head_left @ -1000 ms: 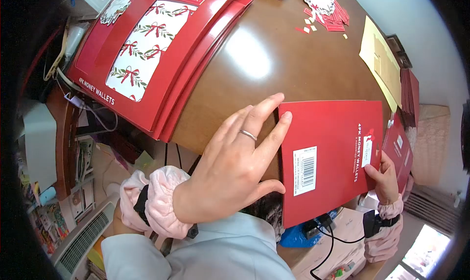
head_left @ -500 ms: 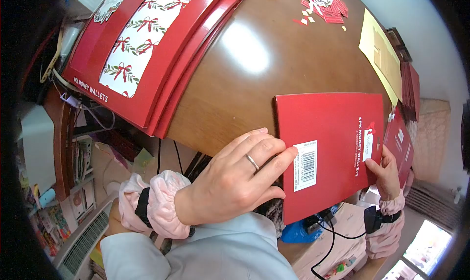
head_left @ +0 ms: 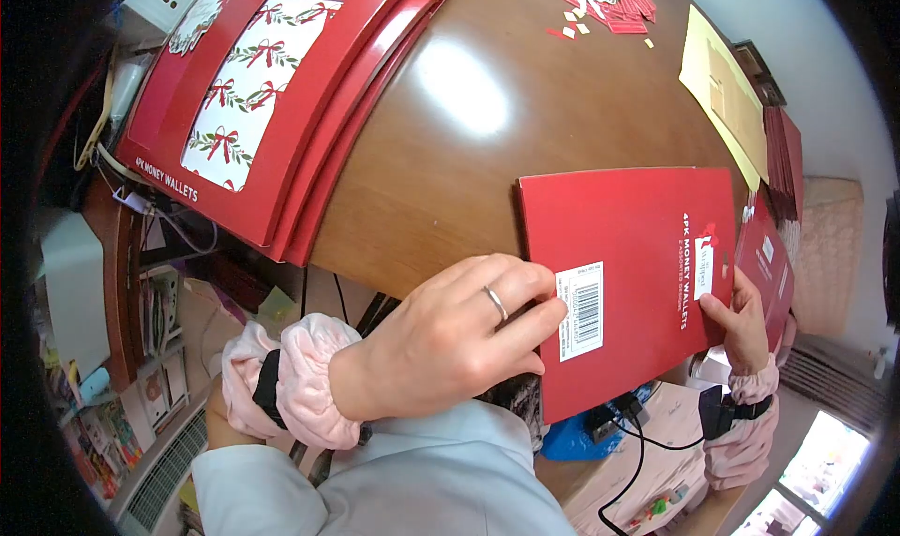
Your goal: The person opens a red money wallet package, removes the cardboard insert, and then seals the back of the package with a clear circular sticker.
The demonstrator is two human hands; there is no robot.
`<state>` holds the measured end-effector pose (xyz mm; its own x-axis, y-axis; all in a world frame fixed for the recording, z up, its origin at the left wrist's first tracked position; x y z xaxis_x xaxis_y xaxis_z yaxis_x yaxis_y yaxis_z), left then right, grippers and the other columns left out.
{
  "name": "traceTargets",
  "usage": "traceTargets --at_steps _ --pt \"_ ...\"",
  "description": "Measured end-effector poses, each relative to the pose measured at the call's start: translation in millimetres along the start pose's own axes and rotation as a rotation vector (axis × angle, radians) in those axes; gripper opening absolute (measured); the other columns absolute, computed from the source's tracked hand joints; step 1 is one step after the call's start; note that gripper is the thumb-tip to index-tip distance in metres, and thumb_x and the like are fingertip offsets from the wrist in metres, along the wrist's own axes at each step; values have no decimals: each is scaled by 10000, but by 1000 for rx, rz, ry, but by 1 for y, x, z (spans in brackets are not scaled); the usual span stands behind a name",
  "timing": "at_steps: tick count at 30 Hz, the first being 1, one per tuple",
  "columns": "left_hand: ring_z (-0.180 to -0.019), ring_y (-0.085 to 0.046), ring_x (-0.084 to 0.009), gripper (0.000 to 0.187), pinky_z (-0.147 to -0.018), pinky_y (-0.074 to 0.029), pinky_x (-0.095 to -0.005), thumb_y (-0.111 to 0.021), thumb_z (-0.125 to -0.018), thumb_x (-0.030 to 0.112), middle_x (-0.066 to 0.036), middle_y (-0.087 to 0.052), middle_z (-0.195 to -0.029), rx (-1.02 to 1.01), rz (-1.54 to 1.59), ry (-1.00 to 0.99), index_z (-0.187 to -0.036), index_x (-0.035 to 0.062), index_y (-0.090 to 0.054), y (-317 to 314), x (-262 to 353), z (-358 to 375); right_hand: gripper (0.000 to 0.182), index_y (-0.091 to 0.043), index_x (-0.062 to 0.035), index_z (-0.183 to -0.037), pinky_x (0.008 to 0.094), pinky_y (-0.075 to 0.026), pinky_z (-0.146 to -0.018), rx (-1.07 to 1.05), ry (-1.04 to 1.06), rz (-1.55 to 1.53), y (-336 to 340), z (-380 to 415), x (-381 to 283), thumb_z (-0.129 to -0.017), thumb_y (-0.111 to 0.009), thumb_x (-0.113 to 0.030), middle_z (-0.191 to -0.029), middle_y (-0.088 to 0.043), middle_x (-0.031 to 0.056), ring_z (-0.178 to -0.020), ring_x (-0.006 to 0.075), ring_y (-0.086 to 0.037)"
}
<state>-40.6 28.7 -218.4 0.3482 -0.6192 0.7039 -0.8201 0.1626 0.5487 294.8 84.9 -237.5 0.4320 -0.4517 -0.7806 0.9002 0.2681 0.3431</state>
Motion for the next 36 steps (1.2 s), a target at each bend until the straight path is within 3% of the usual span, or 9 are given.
traceTargets --at_steps 10,16,18,19,21,24,29,32,36 --pt "-958 -634 -283 415 -777 -548 -386 -808 -719 207 -118 -628 -1022 88 -143 -90 -1047 -18 -689 -12 11 1 427 -565 24 -1261 307 -495 -942 48 62 36 6 -9 -16 -863 -704 -41 -1150 -676 87 -1016 147 -647" --pt "-1057 -634 -285 425 -875 -531 -421 -798 -734 256 -111 -655 -1129 42 -199 -71 -1061 1 -705 -15 9 -1 498 -518 40 -1332 290 -492 -938 114 129 191 3 -5 -17 -876 -698 -47 -1192 -652 101 -1047 149 -632" --pt "-1090 -630 -283 424 -912 -521 -429 -794 -742 270 -109 -658 -1161 10 -221 -53 -1067 10 -712 -16 8 -1 603 -484 29 -1378 338 -459 -1004 240 416 366 0 2 -29 -841 -738 -68 -1326 -571 169 -1176 214 -581" --pt "-1090 -630 -283 424 -912 -521 -429 -794 -742 270 -109 -658 -1161 8 -220 -54 -1067 10 -712 -17 8 -1 603 -484 29 -1378 338 -459 -1004 242 415 365 -4 6 -32 -841 -738 -68 -1326 -571 169 -1176 214 -581" --pt "-1085 -628 -281 430 -915 -520 -432 -794 -742 278 -105 -661 -1149 23 -217 -60 -1072 16 -713 -18 7 1 704 -468 4 -1405 424 -391 -1082 502 663 1076 -27 31 -63 -790 -787 -118 -1439 -454 232 -1312 314 -475" --pt "-1082 -626 -278 431 -923 -516 -433 -796 -742 280 -101 -662 -1148 18 -201 -57 -1076 20 -714 -17 6 0 781 -477 -22 -1413 479 -323 -1128 356 711 998 -65 57 -61 -743 -826 -218 -1466 -414 258 -1362 401 -399" --pt "-1065 -628 -255 422 -943 -503 -422 -793 -742 304 -86 -664 -1131 16 -253 -46 -1057 34 -716 -20 11 -3 857 -516 -59 -1406 613 -228 -1137 106 597 987 -123 90 -39 -760 -748 -573 -1495 -398 249 -1387 473 -353" --pt "-1047 -633 -239 417 -951 -494 -415 -790 -738 321 -76 -669 -1100 23 -293 -48 -1039 43 -715 -23 13 -5 866 -537 -76 -1394 668 -182 -1126 94 621 1033 -130 96 -26 -771 -685 -660 -1495 -401 254 -1392 493 -340" --pt "-995 -642 -230 423 -942 -489 -412 -794 -726 336 -66 -675 -1036 20 -317 -57 -1027 50 -713 -23 14 -9 837 -545 -87 -1389 671 -175 -1127 124 626 1001 -134 97 -29 -772 -711 -628 -1489 -416 243 -1387 500 -347"
Point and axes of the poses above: each hand's wrist, its own z-axis away from the middle knuckle, its own y-axis out of the back of the hand, x = y × z, the point moved 7 cm from there along -z, towards the middle knuckle
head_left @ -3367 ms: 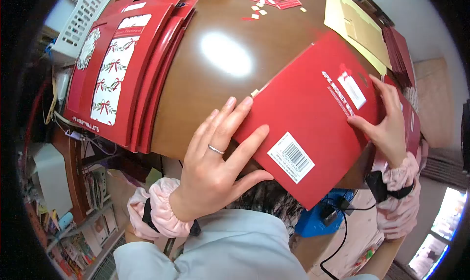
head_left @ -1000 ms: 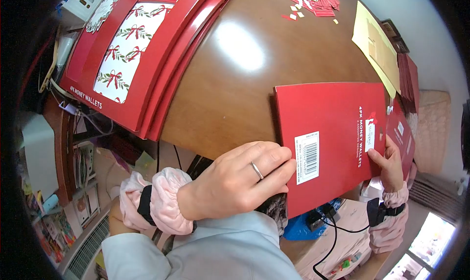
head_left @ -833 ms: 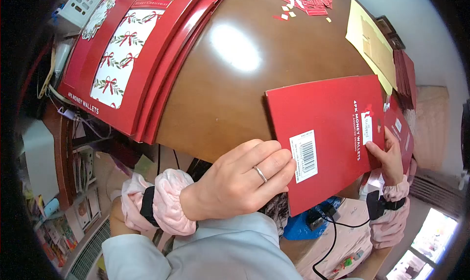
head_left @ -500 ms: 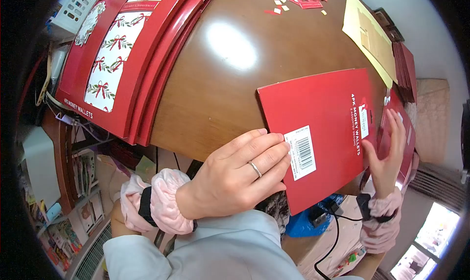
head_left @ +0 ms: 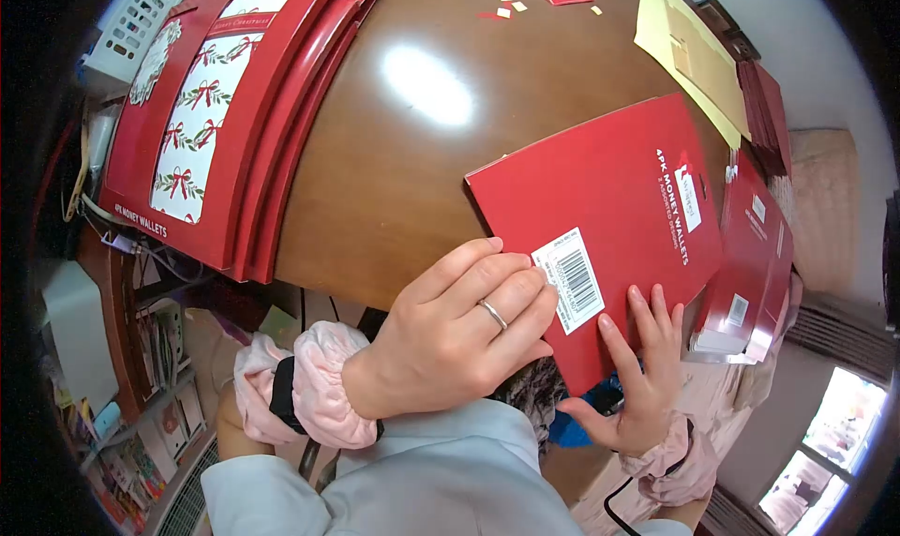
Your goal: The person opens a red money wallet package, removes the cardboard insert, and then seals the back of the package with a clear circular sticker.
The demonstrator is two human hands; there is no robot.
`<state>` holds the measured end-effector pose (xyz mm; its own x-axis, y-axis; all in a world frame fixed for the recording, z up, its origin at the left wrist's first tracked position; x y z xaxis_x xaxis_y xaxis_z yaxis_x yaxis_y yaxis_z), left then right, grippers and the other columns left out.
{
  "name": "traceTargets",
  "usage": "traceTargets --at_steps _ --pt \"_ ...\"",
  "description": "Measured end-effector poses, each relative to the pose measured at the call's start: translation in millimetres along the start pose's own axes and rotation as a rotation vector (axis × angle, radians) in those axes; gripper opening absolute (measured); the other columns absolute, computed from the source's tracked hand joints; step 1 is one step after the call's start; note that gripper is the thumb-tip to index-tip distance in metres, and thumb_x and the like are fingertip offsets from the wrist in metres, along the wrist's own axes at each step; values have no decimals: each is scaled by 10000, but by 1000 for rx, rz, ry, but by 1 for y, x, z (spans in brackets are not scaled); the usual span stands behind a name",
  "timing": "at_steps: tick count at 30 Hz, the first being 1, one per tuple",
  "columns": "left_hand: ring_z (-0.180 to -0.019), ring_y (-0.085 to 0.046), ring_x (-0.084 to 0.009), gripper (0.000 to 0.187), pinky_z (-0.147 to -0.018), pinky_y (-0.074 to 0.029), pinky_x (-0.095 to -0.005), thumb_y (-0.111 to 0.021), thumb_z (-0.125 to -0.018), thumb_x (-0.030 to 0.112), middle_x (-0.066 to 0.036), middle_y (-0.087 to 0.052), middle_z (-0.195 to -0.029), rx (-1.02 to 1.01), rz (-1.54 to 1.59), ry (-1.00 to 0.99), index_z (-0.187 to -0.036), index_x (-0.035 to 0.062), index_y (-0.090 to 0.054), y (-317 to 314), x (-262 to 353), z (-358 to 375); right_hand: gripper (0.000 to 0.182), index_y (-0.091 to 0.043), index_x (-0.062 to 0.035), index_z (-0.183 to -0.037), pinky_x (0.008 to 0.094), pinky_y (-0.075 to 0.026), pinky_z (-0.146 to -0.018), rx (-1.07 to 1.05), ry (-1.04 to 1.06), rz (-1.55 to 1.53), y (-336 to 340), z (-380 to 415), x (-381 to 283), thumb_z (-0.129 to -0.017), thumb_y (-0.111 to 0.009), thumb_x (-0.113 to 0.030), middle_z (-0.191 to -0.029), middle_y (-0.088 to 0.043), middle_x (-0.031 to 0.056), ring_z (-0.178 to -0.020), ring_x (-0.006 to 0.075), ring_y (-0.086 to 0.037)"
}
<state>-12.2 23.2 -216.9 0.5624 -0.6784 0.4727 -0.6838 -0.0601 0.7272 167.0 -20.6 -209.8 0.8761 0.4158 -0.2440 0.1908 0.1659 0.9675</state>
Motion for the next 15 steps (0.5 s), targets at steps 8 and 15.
traceTargets --at_steps 8,15 --pt "-844 -619 -210 442 -889 -481 -384 -795 -714 375 -37 -649 -938 8 -62 -25 -1017 65 -710 -4 11 -2 563 -634 -113 -1296 672 -215 -1121 77 19 -76 -3 -1 -11 -780 -746 -310 -1419 -521 186 -1351 455 -428" --pt "-856 -601 -211 428 -928 -437 -418 -802 -685 384 -18 -635 -930 -34 9 -29 -987 94 -712 2 -2 -14 474 -661 -116 -1267 677 -215 -1125 58 89 -106 -1 0 -2 -797 -698 -166 -1415 -531 168 -1350 446 -442"
Point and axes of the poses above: each hand's wrist, its own z-axis away from the middle knuckle, its own y-axis out of the back of the hand, x = y × z, the point moved 7 cm from there along -z, towards the middle knuckle
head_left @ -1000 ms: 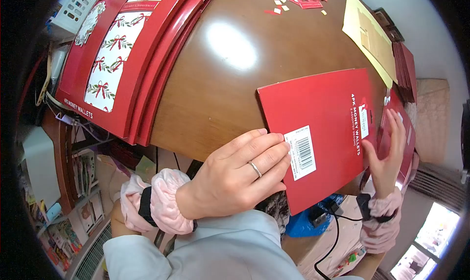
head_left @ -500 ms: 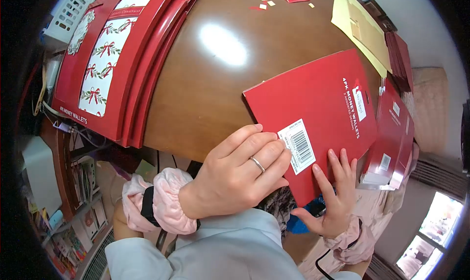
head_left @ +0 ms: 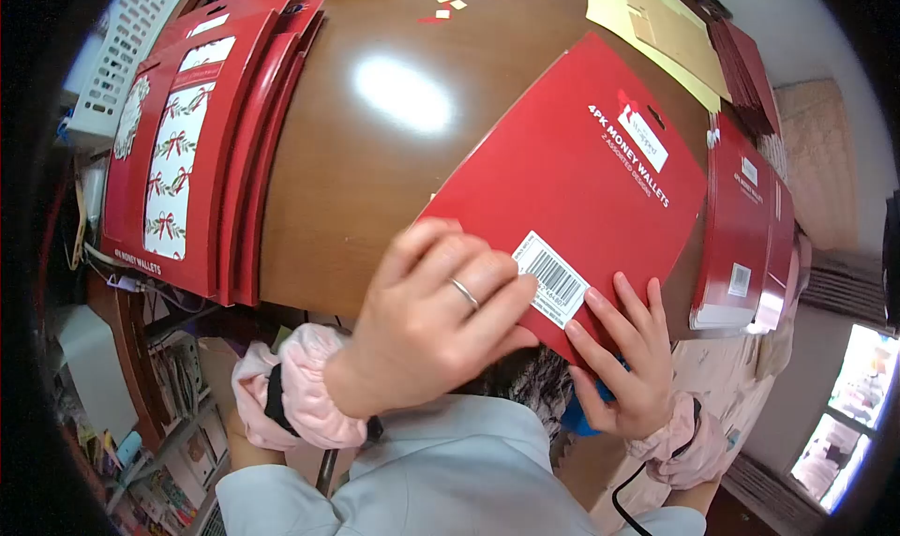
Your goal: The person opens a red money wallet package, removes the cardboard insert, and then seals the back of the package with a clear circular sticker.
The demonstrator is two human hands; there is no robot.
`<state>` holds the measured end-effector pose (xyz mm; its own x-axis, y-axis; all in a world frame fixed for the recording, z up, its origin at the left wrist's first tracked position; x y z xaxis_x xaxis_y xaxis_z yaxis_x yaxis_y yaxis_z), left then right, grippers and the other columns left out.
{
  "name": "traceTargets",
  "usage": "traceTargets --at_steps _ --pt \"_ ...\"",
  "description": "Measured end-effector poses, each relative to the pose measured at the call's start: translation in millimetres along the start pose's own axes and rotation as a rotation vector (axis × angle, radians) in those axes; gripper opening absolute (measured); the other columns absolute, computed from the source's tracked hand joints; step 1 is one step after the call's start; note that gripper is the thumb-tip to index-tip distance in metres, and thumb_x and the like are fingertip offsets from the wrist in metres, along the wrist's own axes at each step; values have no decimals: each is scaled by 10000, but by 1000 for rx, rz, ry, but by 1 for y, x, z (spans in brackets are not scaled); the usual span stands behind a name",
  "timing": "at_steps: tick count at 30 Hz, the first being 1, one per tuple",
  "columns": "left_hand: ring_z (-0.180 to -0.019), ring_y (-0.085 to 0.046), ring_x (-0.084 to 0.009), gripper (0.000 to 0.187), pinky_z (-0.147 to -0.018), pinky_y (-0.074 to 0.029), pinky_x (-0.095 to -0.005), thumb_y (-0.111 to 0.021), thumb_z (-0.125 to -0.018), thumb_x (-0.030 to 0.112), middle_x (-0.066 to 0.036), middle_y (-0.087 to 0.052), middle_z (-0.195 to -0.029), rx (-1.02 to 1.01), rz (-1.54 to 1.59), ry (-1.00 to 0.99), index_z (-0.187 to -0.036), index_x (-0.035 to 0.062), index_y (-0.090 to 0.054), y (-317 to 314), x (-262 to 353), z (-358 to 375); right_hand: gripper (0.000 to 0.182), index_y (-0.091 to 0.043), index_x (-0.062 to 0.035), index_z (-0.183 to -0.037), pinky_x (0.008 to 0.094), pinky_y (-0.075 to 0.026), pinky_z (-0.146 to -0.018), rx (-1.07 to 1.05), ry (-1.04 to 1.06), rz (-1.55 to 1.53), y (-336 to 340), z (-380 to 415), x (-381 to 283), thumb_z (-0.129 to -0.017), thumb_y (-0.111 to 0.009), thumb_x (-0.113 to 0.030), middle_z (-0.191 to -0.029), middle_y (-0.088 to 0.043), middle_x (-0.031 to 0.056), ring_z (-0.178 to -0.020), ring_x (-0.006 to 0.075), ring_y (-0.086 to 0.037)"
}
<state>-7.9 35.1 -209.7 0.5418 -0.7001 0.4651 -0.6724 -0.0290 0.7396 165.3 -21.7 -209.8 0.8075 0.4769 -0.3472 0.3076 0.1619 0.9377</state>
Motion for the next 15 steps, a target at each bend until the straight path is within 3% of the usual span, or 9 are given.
traceTargets --at_steps 3,4,5,8,15 --pt "-1091 -594 -265 428 -1056 -365 -511 -851 -640 315 -31 -663 -1103 -90 40 44 -1009 136 -725 9 -17 -3 461 -668 -114 -1257 680 -213 -1126 7 -7 -23 1 -1 0 -798 -693 -151 -1414 -533 167 -1345 447 -449" --pt "-1252 -535 -339 434 -1096 -320 -568 -866 -643 285 -97 -627 -1260 -164 52 75 -1021 126 -726 9 -20 -2 464 -668 -113 -1258 681 -214 -1127 13 3 -28 1 -1 -1 -796 -694 -151 -1413 -534 166 -1344 446 -450" --pt "-1252 -535 -339 434 -1096 -320 -568 -866 -643 285 -97 -627 -1260 -173 55 68 -1021 126 -726 8 -18 -4 467 -668 -111 -1258 683 -214 -1127 17 14 -34 1 0 -1 -794 -695 -150 -1412 -534 165 -1343 445 -451" --pt "-1396 -375 -475 430 -1103 -350 -554 -872 -660 209 -227 -486 -1440 -158 196 118 -1048 99 -724 3 -22 -5 464 -670 -108 -1250 689 -217 -1124 18 10 -29 2 -2 -1 -788 -695 -142 -1410 -536 160 -1339 444 -455" --pt "-1384 -391 -474 429 -1076 -390 -533 -871 -674 205 -223 -513 -1418 -181 118 136 -1064 101 -726 -2 -11 0 459 -679 -122 -1226 693 -241 -1111 45 -26 -48 2 -1 5 -771 -720 -158 -1396 -553 130 -1330 415 -478"
Point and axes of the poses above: each hand's wrist, its own z-axis away from the middle knuckle, its own y-axis out of the back of the hand, x = y × z, the point moved 7 cm from there along -z, towards the middle knuckle
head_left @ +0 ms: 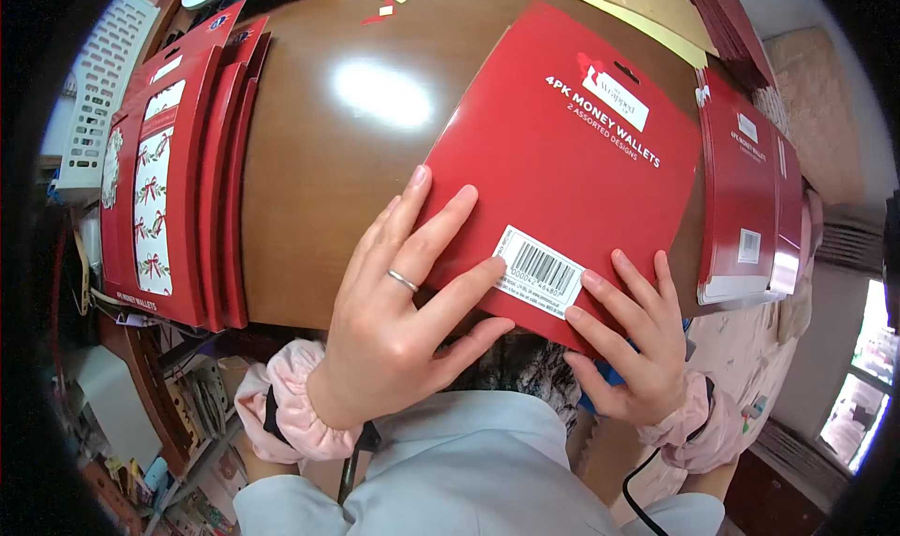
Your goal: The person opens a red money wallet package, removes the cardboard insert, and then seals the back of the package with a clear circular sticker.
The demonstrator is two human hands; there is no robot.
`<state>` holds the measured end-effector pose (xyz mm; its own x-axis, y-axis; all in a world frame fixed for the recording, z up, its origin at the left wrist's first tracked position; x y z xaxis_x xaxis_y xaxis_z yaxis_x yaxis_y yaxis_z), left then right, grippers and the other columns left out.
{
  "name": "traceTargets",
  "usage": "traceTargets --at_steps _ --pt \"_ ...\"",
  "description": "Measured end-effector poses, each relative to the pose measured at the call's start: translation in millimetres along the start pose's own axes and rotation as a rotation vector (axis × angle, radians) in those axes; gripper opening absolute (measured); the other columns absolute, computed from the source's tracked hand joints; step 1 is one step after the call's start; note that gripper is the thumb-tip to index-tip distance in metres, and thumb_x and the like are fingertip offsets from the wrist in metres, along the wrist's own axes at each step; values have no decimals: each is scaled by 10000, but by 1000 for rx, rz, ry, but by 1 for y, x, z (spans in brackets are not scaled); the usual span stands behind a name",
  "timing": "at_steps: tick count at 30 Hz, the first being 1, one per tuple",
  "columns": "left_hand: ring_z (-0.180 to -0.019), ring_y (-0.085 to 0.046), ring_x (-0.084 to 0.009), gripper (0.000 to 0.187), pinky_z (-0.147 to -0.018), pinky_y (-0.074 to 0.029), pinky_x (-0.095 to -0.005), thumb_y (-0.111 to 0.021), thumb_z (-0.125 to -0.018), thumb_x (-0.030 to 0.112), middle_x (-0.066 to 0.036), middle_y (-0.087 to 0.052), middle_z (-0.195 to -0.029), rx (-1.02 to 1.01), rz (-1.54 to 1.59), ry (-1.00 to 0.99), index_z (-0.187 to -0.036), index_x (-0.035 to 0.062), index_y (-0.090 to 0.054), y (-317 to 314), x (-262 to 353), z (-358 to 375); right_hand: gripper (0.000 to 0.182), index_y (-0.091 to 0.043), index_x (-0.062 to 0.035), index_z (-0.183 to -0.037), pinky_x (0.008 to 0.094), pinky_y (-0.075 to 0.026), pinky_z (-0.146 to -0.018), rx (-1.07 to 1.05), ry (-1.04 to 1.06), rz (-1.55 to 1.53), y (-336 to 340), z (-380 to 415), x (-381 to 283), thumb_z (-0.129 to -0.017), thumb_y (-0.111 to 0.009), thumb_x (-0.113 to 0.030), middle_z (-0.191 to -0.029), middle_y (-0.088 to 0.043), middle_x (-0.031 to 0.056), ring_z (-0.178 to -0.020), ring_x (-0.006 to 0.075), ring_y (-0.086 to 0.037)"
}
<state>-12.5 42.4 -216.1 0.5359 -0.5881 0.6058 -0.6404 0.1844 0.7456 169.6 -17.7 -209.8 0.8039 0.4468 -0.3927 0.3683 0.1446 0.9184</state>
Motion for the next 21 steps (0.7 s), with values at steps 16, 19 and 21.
traceTargets --at_steps 16,19,21 --pt "-1358 -415 -484 438 -1052 -395 -541 -850 -713 276 -218 -538 -1405 68 -129 26 -1085 77 -732 -10 10 6 251 -712 -106 -867 362 -485 -703 350 39 -23 9 -12 -8 -640 -820 -117 -906 -685 1 -832 207 -648" --pt "-1380 -398 -472 468 -1077 -380 -524 -874 -683 249 -215 -536 -1412 54 -123 40 -1096 81 -733 -11 9 5 229 -703 -99 -838 350 -476 -686 354 2 -81 10 -14 -6 -636 -811 -96 -869 -674 0 -795 207 -640" --pt "-1381 -398 -471 473 -1078 -380 -522 -876 -681 248 -214 -535 -1413 51 -122 42 -1099 81 -732 -10 10 5 222 -703 -97 -831 347 -475 -683 346 -19 -110 9 -15 -4 -634 -805 -84 -861 -668 -1 -786 208 -636"
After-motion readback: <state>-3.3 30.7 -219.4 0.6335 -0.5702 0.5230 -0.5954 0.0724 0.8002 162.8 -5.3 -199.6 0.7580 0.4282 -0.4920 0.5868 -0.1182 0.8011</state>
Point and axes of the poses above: each hand's wrist, its own z-axis away from the middle knuckle, its own y-axis out of the back of the hand, x = y × z, the point moved 7 cm from there along -z, towards the middle knuckle
